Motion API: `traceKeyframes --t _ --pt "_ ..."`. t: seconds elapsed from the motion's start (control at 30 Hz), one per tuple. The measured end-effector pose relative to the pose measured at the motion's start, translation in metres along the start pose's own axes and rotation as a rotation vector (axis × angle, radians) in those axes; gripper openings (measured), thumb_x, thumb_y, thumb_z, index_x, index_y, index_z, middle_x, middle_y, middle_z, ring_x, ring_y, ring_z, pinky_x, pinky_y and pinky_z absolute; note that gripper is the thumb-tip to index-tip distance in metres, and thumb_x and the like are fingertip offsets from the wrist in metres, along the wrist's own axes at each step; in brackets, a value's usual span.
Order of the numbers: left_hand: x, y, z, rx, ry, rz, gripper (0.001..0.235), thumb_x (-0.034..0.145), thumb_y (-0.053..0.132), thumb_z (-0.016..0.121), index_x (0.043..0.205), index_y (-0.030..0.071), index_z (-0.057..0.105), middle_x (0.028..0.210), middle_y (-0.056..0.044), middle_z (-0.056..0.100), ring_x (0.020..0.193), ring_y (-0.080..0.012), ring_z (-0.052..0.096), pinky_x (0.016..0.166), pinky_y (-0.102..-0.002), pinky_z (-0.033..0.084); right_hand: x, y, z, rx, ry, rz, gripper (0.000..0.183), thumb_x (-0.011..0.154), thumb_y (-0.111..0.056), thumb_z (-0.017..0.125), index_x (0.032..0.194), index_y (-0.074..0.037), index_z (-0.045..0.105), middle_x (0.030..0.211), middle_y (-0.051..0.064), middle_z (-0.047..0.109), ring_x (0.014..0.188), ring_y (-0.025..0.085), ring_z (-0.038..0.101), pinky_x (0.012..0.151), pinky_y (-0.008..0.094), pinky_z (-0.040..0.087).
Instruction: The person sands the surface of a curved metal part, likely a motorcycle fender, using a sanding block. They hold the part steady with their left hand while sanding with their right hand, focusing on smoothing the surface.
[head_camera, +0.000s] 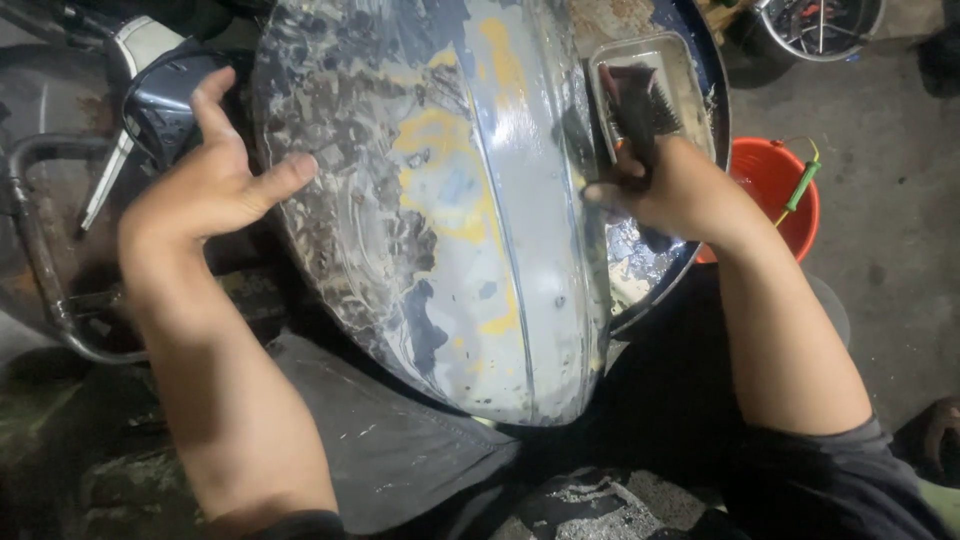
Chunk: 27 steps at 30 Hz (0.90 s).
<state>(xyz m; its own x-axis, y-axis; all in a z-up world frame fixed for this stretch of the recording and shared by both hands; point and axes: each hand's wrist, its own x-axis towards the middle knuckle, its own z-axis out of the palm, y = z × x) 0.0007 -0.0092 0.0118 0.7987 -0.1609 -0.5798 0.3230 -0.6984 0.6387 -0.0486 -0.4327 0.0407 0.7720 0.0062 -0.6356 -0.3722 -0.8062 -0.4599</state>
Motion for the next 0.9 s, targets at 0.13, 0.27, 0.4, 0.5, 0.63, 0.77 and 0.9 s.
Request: traceKeyframes --t 0.13,0.27,0.4,0.5,0.63,0.77,0.9 --pt "-0.006 0.0 0.008 0.039 -0.028 -0.004 0.127 0.079 0.048 0.077 0.161 0.02 -0.015 0.163 -0.021 0.045 0.15 -0.0327 0.047 0.124 -0.046 0.029 -0.007 -0.023 0.002 0.143 0.028 0.117 0.024 0.101 -0.005 0.075 0.092 -0.007 0.053 0.094 0.014 0.073 0.068 0.019 0.064 0.046 0.031 0.05" --pt "-0.011 0.004 0.01 0.088 -0.017 -0.051 0.123 0.077 0.055 0.075 0.161 0.022 -0.009 0.158 -0.022 0.05 0.142 -0.0363 0.054 0.119 -0.049 0.033 -0.005 -0.02 0.002 0.055 0.013 0.093 0.016 0.102 -0.007 0.075 0.104 -0.001 0.061 0.098 0.016 0.074 0.066 0.02 0.066 0.048 0.031 0.055" --pt "-0.007 0.004 0.009 0.074 -0.041 0.011 0.124 0.078 0.054 0.074 0.161 0.02 -0.011 0.159 -0.022 0.05 0.143 -0.0352 0.054 0.12 -0.047 0.035 0.0 -0.02 -0.002 -0.089 0.024 0.083 0.016 0.099 -0.014 0.079 0.096 -0.005 0.065 0.094 0.011 0.074 0.085 0.024 0.071 0.073 0.037 0.058" --pt "-0.004 0.001 0.008 0.081 -0.05 0.036 0.125 0.08 0.051 0.075 0.162 0.018 -0.015 0.163 -0.02 0.046 0.148 -0.032 0.05 0.123 -0.044 0.031 -0.004 -0.032 -0.005 -0.087 0.006 0.145 0.02 0.101 -0.016 0.077 0.112 -0.002 0.067 0.098 0.015 0.073 0.081 0.026 0.071 0.068 0.037 0.059" --pt "-0.001 0.004 0.006 0.057 -0.067 0.035 0.133 0.08 0.041 0.082 0.162 0.019 -0.021 0.171 -0.016 0.037 0.156 -0.028 0.041 0.127 -0.043 0.025 -0.013 -0.047 -0.007 -0.07 0.001 0.195 0.051 0.1 -0.013 0.074 0.147 -0.003 0.058 0.109 0.021 0.076 0.068 0.027 0.07 0.057 0.037 0.06" --pt "0.001 0.005 0.006 0.047 -0.08 -0.033 0.145 0.071 0.044 0.086 0.165 0.018 -0.021 0.178 -0.013 0.018 0.162 -0.0265 0.027 0.13 -0.041 0.018 -0.014 -0.052 -0.008 -0.167 -0.044 0.182 0.031 0.105 -0.008 0.065 0.134 -0.001 0.063 0.104 0.019 0.075 0.076 0.027 0.074 0.062 0.036 0.061" --pt "0.01 -0.002 0.007 0.002 -0.093 0.043 0.148 0.067 0.037 0.089 0.164 0.02 -0.022 0.174 -0.012 0.029 0.158 -0.0248 0.035 0.129 -0.039 0.02 -0.018 -0.048 -0.011 -0.213 0.027 0.157 0.04 0.099 -0.019 0.076 0.13 0.0 0.059 0.107 0.019 0.073 0.083 0.032 0.072 0.07 0.043 0.059"
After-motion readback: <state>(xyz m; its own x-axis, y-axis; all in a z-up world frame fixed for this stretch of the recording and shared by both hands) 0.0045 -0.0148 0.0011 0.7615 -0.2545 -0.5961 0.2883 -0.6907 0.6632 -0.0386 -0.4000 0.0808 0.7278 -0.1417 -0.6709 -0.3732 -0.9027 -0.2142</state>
